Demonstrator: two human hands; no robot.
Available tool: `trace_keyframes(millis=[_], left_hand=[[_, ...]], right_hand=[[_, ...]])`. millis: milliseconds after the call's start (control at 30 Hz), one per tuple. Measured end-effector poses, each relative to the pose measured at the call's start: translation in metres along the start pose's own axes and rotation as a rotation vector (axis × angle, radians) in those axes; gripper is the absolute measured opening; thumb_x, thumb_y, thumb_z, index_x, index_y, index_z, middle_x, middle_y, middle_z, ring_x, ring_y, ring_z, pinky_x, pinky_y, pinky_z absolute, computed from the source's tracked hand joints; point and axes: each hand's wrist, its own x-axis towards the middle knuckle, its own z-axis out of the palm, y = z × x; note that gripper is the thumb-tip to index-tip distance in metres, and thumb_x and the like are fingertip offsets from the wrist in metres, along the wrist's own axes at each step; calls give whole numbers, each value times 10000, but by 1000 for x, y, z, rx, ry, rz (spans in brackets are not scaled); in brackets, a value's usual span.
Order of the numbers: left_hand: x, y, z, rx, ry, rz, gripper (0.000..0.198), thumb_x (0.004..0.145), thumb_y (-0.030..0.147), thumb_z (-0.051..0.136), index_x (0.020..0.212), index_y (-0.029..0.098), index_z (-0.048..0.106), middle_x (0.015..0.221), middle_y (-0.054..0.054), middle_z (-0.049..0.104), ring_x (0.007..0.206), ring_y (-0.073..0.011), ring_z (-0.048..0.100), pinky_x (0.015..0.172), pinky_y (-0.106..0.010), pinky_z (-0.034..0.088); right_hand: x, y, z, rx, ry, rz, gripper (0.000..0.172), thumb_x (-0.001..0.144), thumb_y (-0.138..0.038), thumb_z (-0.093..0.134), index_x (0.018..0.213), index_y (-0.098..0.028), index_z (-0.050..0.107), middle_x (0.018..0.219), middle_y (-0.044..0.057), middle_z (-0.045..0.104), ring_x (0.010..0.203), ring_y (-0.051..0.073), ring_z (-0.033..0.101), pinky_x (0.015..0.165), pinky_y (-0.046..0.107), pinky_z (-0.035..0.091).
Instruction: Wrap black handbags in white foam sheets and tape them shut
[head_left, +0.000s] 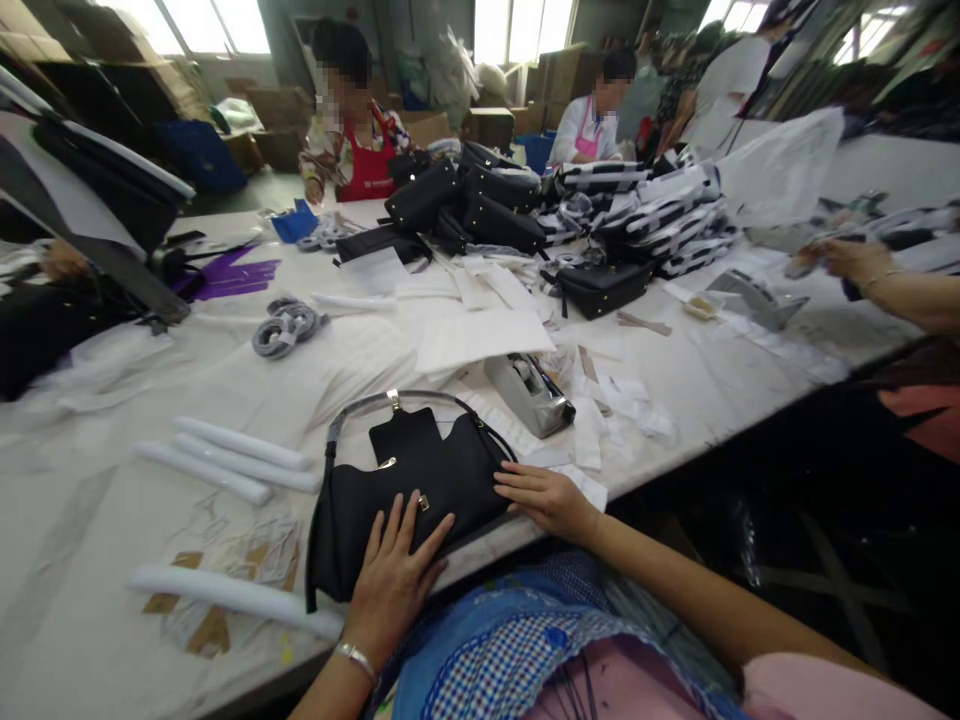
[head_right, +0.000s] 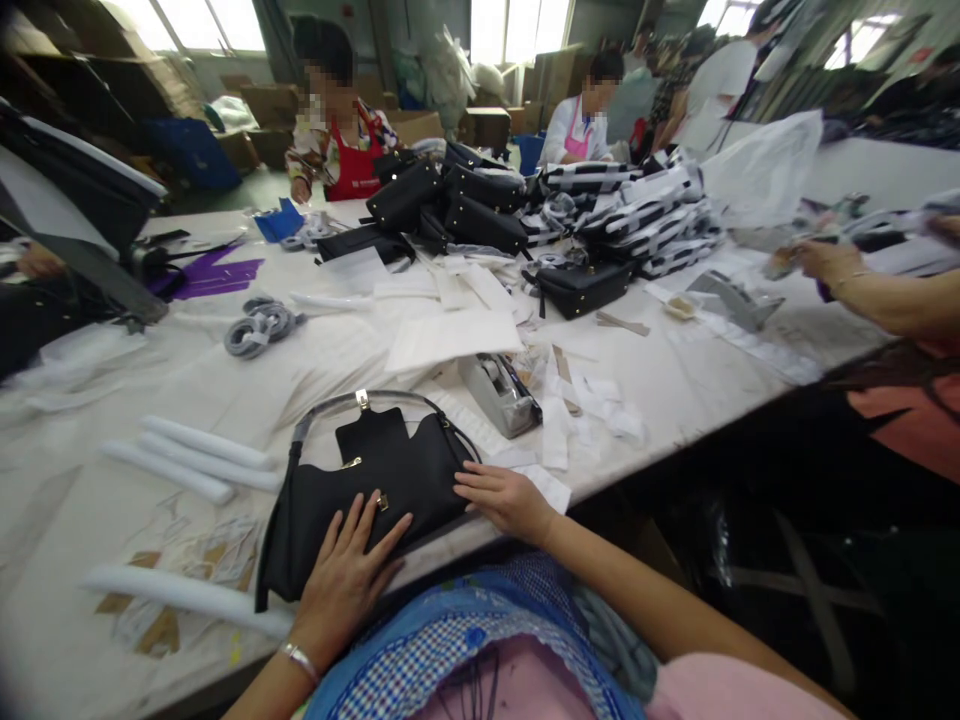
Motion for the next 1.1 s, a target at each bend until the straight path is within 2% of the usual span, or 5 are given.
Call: trace_keyframes(millis=[133, 267, 600, 800, 1100], left_hand=[[-1, 0, 3, 38, 17, -6, 699, 901, 402, 613, 1505, 404, 260, 1601, -154, 221, 1414, -394, 324, 1072, -569, 388], [-1, 0, 3, 23, 24, -18, 695, 900, 378, 618, 1501, 405, 270, 1603, -145, 213, 1417, -393, 318, 1081, -563, 377], [-3, 2, 3, 22, 16, -30, 660, 910, 328, 596, 1496, 394, 299, 1604, -144, 214, 1419, -377, 323, 1084, -557, 372], [-3, 3, 0, 13, -10, -35, 695, 892, 258, 610, 1495, 404, 299, 1614, -141, 185, 1423, -376, 314, 1087, -556, 369], [-3, 4, -4, -94, -46, -60, 651, 894, 235, 599, 1475, 399, 357, 1622, -113, 175, 1443, -368, 275, 1101, -576, 341]], right_hand=[[40, 10, -37, 76, 37, 70, 184, 960, -302, 582, 1044, -241, 734, 1045, 43, 747, 1022, 191, 694, 959, 330, 553], [73, 19, -55, 10, 179, 253, 218, 968, -355, 555, 979, -246, 744, 1033, 44, 744, 998, 207, 690, 958, 337, 522], [62, 3, -6, 267, -98, 798, 400, 886, -506, 601, 1148, -220, 698, 1125, 67, 720, 1081, 289, 641, 940, 387, 485], [50, 4, 10, 841, 183, 1064, 434, 757, -567, 710, 883, -152, 740, 823, 44, 731, 753, 211, 653, 665, 302, 509], [49, -8, 25, 1180, 464, 1080, 414, 653, -496, 822, 844, -151, 696, 780, 15, 703, 734, 161, 619, 705, 264, 481]])
